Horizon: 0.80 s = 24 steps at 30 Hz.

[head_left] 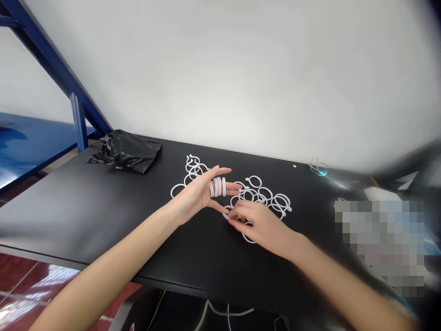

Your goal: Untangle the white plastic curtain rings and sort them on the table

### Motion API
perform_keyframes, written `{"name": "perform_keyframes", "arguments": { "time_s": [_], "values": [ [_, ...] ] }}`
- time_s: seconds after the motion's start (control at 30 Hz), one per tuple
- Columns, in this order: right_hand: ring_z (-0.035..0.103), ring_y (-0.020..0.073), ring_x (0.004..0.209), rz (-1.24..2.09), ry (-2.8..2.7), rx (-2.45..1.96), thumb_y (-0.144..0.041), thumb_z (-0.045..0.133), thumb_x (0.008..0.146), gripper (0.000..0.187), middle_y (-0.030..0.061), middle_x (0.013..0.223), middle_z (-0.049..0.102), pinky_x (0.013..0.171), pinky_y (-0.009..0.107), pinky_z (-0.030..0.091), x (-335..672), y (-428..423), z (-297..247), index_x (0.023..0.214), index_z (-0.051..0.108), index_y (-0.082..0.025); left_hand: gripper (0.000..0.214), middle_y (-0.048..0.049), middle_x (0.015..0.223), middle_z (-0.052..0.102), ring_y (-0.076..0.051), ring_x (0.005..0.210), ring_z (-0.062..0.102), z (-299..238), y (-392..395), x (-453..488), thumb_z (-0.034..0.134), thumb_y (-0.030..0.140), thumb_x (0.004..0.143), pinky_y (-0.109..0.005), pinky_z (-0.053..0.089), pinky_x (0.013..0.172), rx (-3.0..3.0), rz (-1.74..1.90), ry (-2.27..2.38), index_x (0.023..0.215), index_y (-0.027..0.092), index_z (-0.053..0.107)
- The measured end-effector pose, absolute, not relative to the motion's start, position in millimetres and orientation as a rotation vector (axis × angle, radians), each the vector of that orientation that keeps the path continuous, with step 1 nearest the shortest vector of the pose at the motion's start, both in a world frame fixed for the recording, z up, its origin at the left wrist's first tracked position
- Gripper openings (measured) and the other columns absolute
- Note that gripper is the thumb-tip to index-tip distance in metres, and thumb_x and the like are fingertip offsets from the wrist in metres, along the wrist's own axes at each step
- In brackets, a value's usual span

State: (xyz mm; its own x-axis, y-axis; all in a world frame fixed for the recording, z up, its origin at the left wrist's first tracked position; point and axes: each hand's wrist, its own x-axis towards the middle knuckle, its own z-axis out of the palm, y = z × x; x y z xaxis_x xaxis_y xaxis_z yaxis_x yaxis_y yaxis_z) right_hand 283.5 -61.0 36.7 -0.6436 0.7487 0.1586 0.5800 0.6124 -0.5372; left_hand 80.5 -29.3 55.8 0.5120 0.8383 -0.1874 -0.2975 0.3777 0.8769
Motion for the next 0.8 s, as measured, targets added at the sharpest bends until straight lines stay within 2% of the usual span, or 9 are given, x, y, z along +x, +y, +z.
{"name": "perform_keyframes", "arguments": {
  "time_s": [0.07,0.2,0.43,0.6,0.73,0.8],
  "values": [
    [0.06,0.0138,0.064,0.688,-2.182,-1.165,-0.023,0.06,0.09,0.01,0.0017,0.076,0.065,0.053,0.026,0.047,298,-57,40,0.086,0.069,-0.021,0.053,-0.0194,0.118,0.067,-0.034,0.115,0.061,54,-30,83,0.045,0.055,0.094,-0.037,0.056,0.068,0.877,0.792,0.719,0.132,0.017,0.047],
    [0.062,0.017,0.071,0.677,-1.746,-1.114,-0.026,0.066,0.087,0.005,0.0038,0.081,0.066,0.056,0.029,0.052,313,-56,38,0.088,0.07,-0.024,0.047,-0.0194,0.117,0.068,-0.032,0.113,0.062,48,-32,90,0.046,0.051,0.095,-0.038,0.056,0.072,0.838,0.751,0.725,0.127,0.016,0.049],
    [0.065,0.02,0.072,0.471,-1.763,-0.974,-0.015,0.068,0.084,0.014,0.0036,0.081,0.071,0.061,0.036,0.054,308,-64,29,0.089,0.071,-0.027,0.041,-0.0177,0.113,0.069,-0.031,0.11,0.064,38,-36,97,0.054,0.048,0.092,-0.038,0.056,0.075,0.8,0.78,0.695,0.117,0.016,0.055],
    [0.069,0.021,0.079,0.482,-1.934,-0.903,-0.014,0.065,0.085,0.017,0.0043,0.092,0.075,0.059,0.034,0.056,302,-62,28,0.095,0.072,-0.027,0.043,-0.0174,0.119,0.067,-0.029,0.113,0.062,40,-35,96,0.047,0.05,0.095,-0.034,0.056,0.074,0.723,0.776,0.569,0.12,0.017,0.055],
    [0.067,0.02,0.08,0.455,-1.884,-1.047,-0.016,0.062,0.087,0.014,0.0056,0.095,0.073,0.055,0.031,0.055,303,-54,25,0.094,0.07,-0.025,0.044,-0.0172,0.126,0.063,-0.03,0.122,0.056,41,-32,92,0.047,0.051,0.094,-0.031,0.056,0.073,0.699,0.834,0.57,0.12,0.017,0.057],
    [0.066,0.0213,0.083,0.442,-1.98,-1.12,-0.018,0.062,0.088,0.011,0.0061,0.097,0.072,0.06,0.033,0.056,304,-46,23,0.092,0.07,-0.024,0.045,-0.0175,0.127,0.062,-0.031,0.122,0.056,41,-31,90,0.048,0.051,0.093,-0.031,0.056,0.073,0.7,0.852,0.572,0.12,0.016,0.058]
  ]
}}
